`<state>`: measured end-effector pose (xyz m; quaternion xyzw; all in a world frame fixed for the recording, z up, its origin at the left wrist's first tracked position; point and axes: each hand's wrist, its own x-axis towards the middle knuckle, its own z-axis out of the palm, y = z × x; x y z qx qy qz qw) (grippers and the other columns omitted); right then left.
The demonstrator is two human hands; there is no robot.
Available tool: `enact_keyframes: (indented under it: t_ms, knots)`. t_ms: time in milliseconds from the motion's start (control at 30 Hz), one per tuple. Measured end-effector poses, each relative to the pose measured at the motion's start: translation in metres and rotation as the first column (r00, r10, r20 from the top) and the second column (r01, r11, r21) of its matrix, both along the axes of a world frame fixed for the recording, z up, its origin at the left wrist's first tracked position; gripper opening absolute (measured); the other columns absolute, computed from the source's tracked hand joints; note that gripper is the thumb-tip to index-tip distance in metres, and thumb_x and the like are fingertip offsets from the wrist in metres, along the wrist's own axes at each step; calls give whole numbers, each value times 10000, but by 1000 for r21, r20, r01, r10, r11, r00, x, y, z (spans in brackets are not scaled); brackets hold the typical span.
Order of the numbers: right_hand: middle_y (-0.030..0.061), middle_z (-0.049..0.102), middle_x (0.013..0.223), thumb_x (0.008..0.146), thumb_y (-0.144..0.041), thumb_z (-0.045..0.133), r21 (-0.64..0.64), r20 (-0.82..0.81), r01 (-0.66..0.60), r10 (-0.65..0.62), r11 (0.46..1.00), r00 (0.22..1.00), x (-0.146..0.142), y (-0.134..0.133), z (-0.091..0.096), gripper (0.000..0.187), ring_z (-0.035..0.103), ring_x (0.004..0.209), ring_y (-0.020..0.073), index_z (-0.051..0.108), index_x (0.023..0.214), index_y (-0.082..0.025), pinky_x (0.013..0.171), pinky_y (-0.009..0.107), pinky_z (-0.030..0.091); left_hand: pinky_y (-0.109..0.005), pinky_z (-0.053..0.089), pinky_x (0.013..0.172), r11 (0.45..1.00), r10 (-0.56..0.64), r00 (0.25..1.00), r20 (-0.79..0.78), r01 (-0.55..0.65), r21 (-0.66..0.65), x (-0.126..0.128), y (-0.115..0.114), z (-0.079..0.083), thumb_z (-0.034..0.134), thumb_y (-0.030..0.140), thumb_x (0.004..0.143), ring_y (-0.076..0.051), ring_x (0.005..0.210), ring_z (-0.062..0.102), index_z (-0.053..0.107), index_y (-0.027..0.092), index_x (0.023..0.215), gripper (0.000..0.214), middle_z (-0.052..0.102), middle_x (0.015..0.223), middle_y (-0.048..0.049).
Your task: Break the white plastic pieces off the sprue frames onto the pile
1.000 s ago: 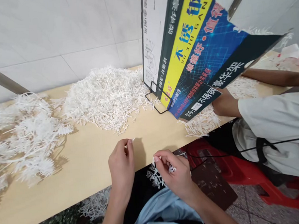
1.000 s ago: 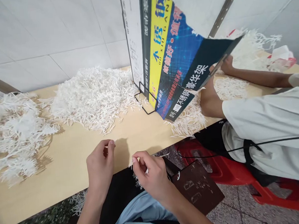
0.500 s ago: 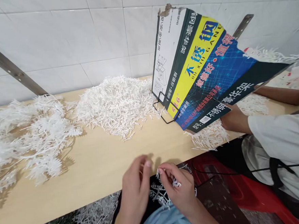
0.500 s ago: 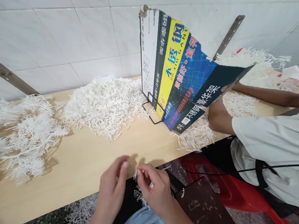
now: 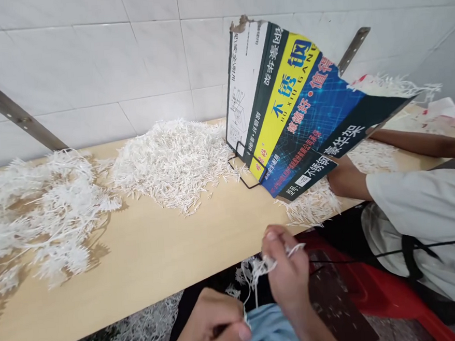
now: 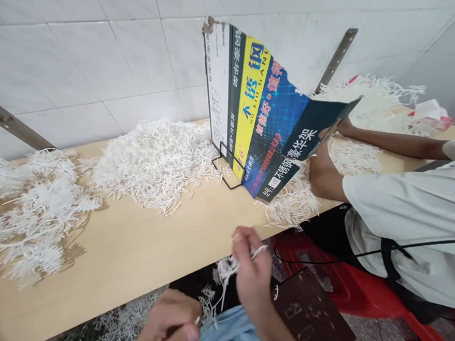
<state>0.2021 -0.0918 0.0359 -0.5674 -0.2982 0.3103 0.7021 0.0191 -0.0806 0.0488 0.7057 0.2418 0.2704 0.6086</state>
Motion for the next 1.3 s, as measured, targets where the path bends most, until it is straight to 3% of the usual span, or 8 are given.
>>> enact_keyframes:
  t_ms: [133,300,533,600,700,833,1100,1300]
  knots:
    - [-61,393,587,877,-439,755,-29,-113,-77,73,997,991,32,13,9,274,324,525,91,693,868,-173,503,239,260,-267,421,623,928,370,907,-201,-351,125,-8,30,14,538,468,1019,-159,622,554,665,194,744,409,595,647,-17]
    - [-70,361,522,836,-464,764,-254,68,-198,222,947,973,39,2,18,322,282,507,87,725,778,-150,493,249,211,-316,488,717,567,816,541,-205,-676,471,-10,137,20,527,282,920,-220,750,684,668,168,1267,391,759,974,-99]
    - [-29,539,570,804,-371,772,-422,245,-269,395,866,885,66,-16,31,239,447,547,109,714,731,-151,532,240,323,-311,328,599,380,921,303,-245,-559,737,-1,155,22,558,400,970,-191,520,490,568,214,614,401,570,528,-34]
    - [-27,549,579,882,-356,694,-436,273,-278,420,856,866,77,-24,34,223,473,562,116,733,797,-154,551,245,347,-290,342,593,459,864,461,-200,-563,687,8,116,20,549,425,1001,-164,522,509,598,211,677,392,569,559,-2]
    - [-27,557,585,962,-318,571,-414,246,-275,398,868,884,81,-30,34,243,488,568,119,749,925,-157,571,250,372,-249,458,631,802,544,815,-202,-435,409,29,51,13,538,378,1029,-159,675,651,698,223,940,240,712,777,-11]
    - [-40,519,584,955,-339,584,-338,190,-186,260,923,947,60,-23,32,235,466,535,110,724,910,-156,543,244,378,-258,560,793,972,220,974,-58,-214,93,59,-1,2,660,358,977,-187,933,702,689,219,1176,244,748,1092,-73]
    - [-22,590,634,938,-394,637,-297,74,-283,318,912,945,27,-8,33,241,528,523,116,705,885,-170,507,234,433,-251,493,688,889,445,894,-43,-447,-99,62,-7,1,668,322,968,-158,754,605,695,202,859,164,674,854,-35]
    - [133,723,1175,1028,-381,453,-74,510,3,36,997,859,44,-43,8,344,677,1144,287,716,1161,-202,1008,439,535,-335,564,882,739,667,738,105,-637,-219,39,3,0,615,323,997,-219,1013,712,580,217,912,141,741,1105,-69]
